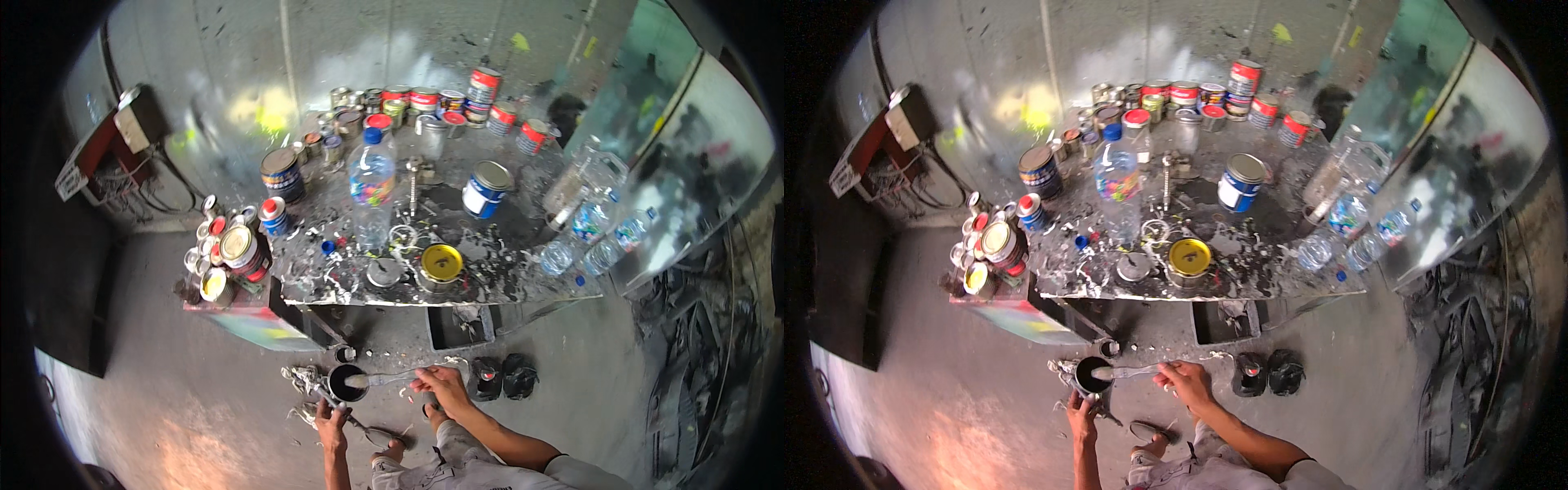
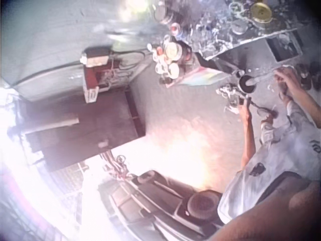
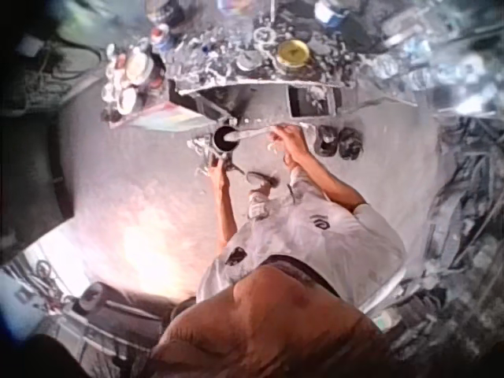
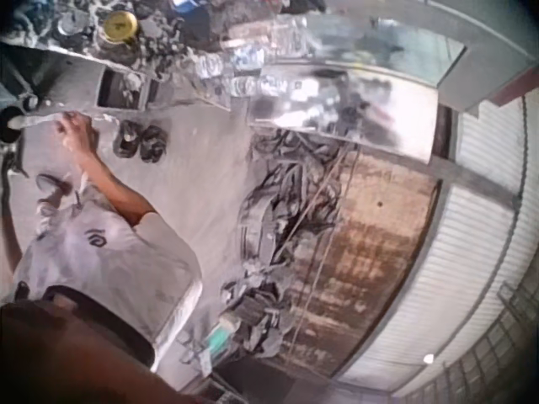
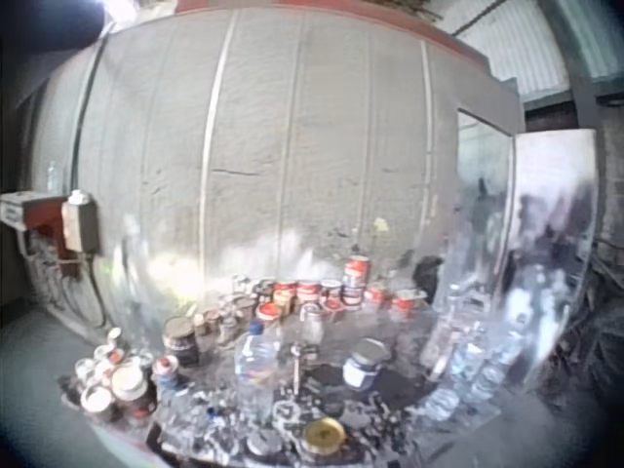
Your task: The person walks through a workshop and approaches a cluttered workbench. They pick up a paint can and a spray gun, then pour a liquid from a plastic bottle into the can. The person stirs the contents of the can with a stick and then pours the mixture into the spray gun's container. They continue to handle various paint cans and tools on the table.
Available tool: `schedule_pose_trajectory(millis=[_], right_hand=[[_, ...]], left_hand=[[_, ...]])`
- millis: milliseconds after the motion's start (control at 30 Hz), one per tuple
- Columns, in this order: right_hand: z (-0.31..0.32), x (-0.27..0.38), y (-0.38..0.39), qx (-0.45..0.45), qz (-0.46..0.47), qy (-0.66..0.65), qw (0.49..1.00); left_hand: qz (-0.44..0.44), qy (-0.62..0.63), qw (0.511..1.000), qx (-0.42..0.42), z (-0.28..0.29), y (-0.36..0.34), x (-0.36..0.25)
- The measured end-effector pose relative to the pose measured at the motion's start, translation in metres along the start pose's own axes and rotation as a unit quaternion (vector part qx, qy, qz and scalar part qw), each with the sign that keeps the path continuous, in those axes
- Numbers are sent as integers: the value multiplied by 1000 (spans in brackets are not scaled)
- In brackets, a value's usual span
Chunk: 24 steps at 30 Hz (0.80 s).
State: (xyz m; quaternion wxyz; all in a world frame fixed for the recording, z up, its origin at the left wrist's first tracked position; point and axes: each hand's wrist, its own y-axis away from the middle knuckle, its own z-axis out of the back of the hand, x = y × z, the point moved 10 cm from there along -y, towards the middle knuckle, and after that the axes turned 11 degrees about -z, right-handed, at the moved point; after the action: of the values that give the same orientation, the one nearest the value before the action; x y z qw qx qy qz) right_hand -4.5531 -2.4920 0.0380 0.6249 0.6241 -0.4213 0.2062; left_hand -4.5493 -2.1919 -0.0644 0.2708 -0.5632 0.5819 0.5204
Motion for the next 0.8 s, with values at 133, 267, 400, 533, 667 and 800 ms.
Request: schedule_pose_trajectory(millis=[133,267,400,533,667,800], right_hand=[[45,4,17,-35,-11,-113,993],[94,27,31,-70,29,-156,985],[125,82,42,-89,105,-129,982],[138,119,26,-50,127,-109,985],[140,105,-10,-25,36,-167,985],[121,49,-44,-3,-46,-177,983]], left_hand=[[7,-41,997,63,-61,0,-28],[-34,-66,991,111,-121,-7,-34],[-52,-83,986,137,-168,-2,-46],[-38,-57,992,110,-184,2,-42],[-11,0,1000,25,-150,5,-18],[3,20,997,-76,-90,9,4]])
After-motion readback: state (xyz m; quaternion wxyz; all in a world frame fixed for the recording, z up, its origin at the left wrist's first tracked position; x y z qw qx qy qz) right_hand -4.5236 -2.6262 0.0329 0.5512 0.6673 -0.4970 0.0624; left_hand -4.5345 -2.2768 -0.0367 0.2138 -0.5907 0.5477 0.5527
